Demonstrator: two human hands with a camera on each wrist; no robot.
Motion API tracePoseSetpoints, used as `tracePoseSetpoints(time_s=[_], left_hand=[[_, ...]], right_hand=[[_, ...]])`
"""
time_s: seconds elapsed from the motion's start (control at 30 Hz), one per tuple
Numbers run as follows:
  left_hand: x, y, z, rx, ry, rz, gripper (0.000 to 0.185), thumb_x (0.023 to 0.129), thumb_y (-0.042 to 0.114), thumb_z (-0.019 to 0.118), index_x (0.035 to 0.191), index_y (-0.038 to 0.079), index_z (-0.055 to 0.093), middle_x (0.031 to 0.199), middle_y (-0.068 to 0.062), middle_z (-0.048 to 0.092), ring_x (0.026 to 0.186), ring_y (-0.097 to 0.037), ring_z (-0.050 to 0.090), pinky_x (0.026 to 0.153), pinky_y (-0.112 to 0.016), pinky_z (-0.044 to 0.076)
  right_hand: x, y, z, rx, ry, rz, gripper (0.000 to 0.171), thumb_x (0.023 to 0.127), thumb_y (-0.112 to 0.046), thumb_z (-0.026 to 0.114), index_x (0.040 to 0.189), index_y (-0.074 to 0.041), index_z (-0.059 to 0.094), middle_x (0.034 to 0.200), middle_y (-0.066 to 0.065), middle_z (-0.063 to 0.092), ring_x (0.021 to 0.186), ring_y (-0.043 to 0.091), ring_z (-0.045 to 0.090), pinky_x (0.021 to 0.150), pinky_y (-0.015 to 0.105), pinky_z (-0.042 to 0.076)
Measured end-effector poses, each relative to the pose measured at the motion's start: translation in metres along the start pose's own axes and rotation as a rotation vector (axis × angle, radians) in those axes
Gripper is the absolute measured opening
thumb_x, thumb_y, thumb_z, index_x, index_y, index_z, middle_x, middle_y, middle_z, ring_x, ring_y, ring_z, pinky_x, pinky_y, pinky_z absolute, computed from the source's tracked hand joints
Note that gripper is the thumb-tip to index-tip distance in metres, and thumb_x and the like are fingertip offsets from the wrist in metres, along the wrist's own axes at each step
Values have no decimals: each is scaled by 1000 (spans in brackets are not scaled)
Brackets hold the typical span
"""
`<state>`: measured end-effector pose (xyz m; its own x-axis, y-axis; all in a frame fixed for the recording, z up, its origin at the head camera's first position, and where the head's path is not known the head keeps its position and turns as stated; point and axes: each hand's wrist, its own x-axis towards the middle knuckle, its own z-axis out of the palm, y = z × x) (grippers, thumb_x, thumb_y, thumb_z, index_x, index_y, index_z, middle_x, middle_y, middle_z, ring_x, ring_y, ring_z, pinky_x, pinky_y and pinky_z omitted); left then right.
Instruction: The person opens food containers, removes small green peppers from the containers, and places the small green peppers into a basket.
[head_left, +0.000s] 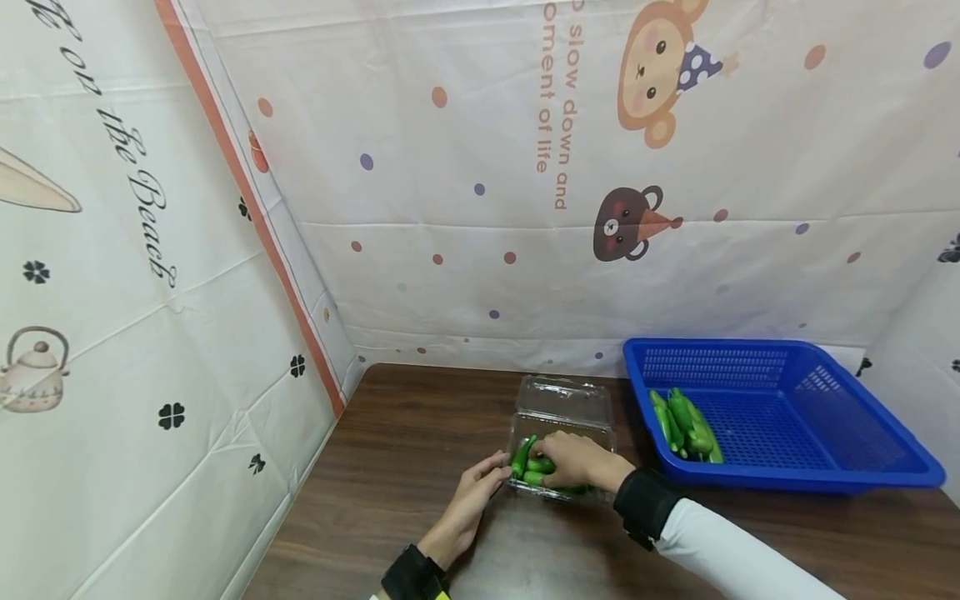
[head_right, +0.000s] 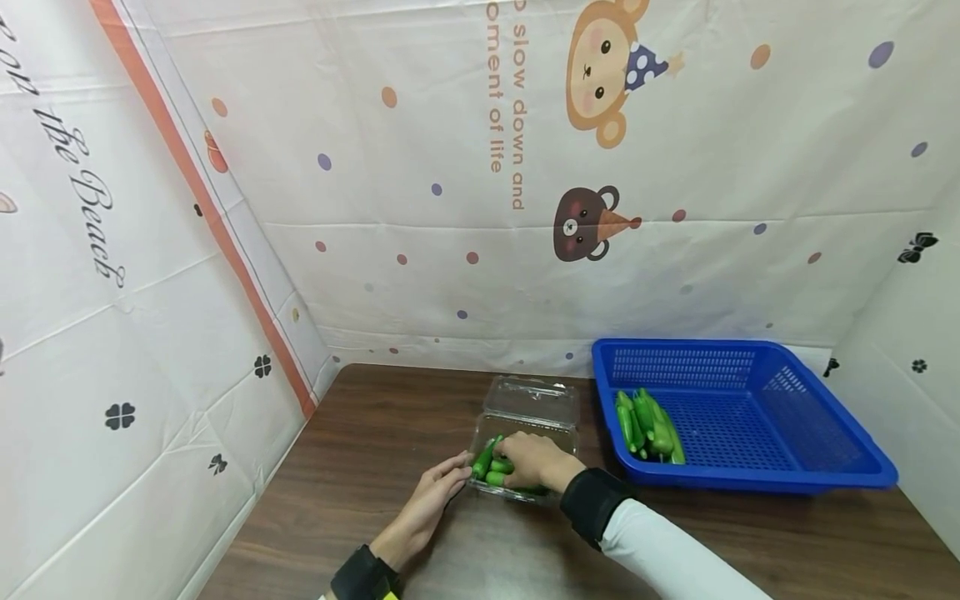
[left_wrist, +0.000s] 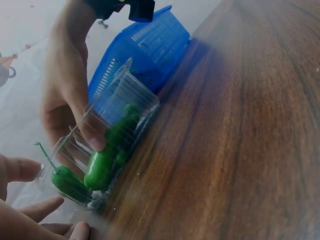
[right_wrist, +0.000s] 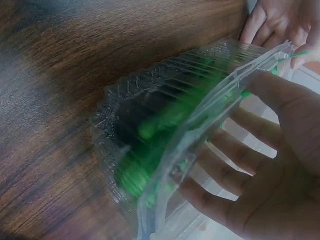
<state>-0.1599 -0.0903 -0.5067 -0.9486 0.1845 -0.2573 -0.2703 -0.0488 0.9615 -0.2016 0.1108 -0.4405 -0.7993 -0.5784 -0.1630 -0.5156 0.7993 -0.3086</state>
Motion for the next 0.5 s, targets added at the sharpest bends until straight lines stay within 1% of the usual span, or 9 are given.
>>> tracePoseSetpoints(time_s=[0.1, 0.2, 0.27, 0.37, 0.5], left_hand=[[0, 0, 1, 10, 2, 9, 52, 101, 25, 61, 145, -1, 54, 166, -25, 27, 154, -44, 22, 125, -57, 32], [-2, 0, 3, 29, 9, 18, 53, 101, 26, 60, 146, 0, 53, 164, -25, 31, 153, -45, 26, 124, -59, 32], [-2, 0, 4, 43, 14, 21, 53, 101, 26, 60, 147, 1, 52, 162, -24, 36, 151, -45, 30, 122, -60, 34], [-3, 0, 6, 49, 13, 23, 54, 101, 25, 60, 149, 1, 49, 159, -23, 42, 148, -44, 36, 119, -58, 40], [-2, 2, 7, 30, -6, 34, 56, 99, 19, 59, 150, 0, 47, 159, -25, 40, 145, -43, 41, 117, -54, 45]], right_hand=[[1, 0, 1, -46, 22, -17, 31, 84, -17, 80, 113, -11, 72, 95, 2, 68, 78, 14, 56, 62, 36, 50], [1, -1, 2, -70, 32, -40, 29, 83, -15, 81, 111, -12, 71, 92, 2, 67, 76, 15, 54, 60, 35, 49], [1, -3, 2, -90, 34, -50, 30, 82, -14, 83, 109, -13, 71, 92, 1, 66, 75, 15, 55, 60, 34, 50], [1, -4, 3, -126, 39, -54, 31, 80, -12, 86, 107, -14, 71, 91, 2, 67, 77, 16, 58, 59, 37, 53], [2, -1, 5, -172, 63, -70, 32, 77, -11, 88, 103, -16, 71, 91, 2, 68, 79, 18, 63, 58, 39, 55]])
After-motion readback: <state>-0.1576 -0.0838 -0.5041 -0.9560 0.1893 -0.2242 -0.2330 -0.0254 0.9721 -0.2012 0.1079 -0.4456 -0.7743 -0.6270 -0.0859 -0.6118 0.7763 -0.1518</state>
